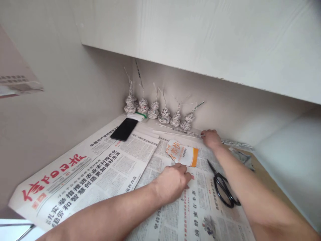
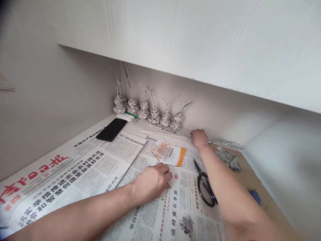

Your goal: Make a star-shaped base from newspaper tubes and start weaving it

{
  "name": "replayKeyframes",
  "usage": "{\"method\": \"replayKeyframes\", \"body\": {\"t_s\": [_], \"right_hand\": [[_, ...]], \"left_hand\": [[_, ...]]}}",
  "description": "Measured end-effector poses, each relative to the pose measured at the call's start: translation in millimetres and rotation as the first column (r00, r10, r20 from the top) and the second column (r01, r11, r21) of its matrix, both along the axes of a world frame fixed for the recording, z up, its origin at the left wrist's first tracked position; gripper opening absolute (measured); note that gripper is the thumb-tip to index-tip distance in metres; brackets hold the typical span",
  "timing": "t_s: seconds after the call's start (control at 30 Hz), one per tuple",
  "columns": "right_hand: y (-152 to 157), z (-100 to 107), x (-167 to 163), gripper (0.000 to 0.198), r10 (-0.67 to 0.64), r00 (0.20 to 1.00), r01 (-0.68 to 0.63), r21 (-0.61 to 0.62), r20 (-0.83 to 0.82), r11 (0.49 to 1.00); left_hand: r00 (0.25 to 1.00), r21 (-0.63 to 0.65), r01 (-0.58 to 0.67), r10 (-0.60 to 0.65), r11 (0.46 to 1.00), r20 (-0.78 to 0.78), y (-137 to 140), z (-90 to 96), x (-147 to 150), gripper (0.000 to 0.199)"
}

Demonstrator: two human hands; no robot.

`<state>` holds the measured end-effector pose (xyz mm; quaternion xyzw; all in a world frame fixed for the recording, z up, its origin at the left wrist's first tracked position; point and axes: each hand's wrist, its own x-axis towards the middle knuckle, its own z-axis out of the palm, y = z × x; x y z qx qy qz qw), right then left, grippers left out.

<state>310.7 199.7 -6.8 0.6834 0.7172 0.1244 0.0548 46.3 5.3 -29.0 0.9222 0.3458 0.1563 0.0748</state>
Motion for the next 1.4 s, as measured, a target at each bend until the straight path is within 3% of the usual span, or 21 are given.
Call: {"method": "replayKeyframes", "body": {"t_s": [0.27, 0.73, 1.0, 1.2, 1.27, 1.33, 1.37, 1.4], "right_hand": [[3.5, 5.7, -6.5, 0.032, 0.052, 0.997, -0.048, -0.078, 0.050, 0.996], [-11.8, 6.5, -6.3, 0.025, 0.076, 0.990, -0.078, 0.008, 0.121, 0.997], [-32.9, 35.0, -19.5, 0.038, 0.151, 0.982, -0.170, 0.184, 0.114, 0.968], [-77.6, 67.0, -61.0, 0.042, 0.264, 0.956, -0.291, 0.292, 0.129, 0.911], [-100.1, 74.0, -76.8, 0.043, 0.336, 0.931, -0.363, 0.308, 0.140, 0.879], [-124.0, 77.1, -89.6, 0.044, 0.428, 0.892, -0.452, 0.334, 0.148, 0.827], [-135.8, 77.3, -94.7, 0.044, 0.460, 0.875, -0.482, 0.344, 0.150, 0.805], [-147.3, 76.9, -99.0, 0.045, 0.482, 0.863, -0.502, 0.349, 0.151, 0.791]], "left_hand": [[1.000, -0.006, -0.011, 0.011, 1.000, -0.002, 0.8, -2.2, 2.0, 0.019], [1.000, 0.014, -0.003, 0.003, 1.000, 0.009, 2.0, -5.7, 3.0, 0.019], [1.000, -0.017, -0.003, 0.003, 1.000, 0.029, 2.7, -5.0, 3.3, 0.020], [0.996, -0.077, -0.051, 0.056, 0.996, 0.065, 2.8, 0.2, 5.0, 0.032], [0.985, -0.162, -0.093, 0.114, 0.982, 0.129, 4.8, 3.0, 4.7, 0.040], [0.938, -0.281, -0.071, 0.160, 0.957, 0.307, 9.1, 5.1, 3.7, 0.028], [0.883, -0.355, -0.038, 0.197, 0.934, 0.426, 11.9, 6.2, 2.9, 0.020], [0.805, -0.432, 0.013, 0.247, 0.902, 0.540, 14.8, 7.3, 2.1, 0.027]]}}
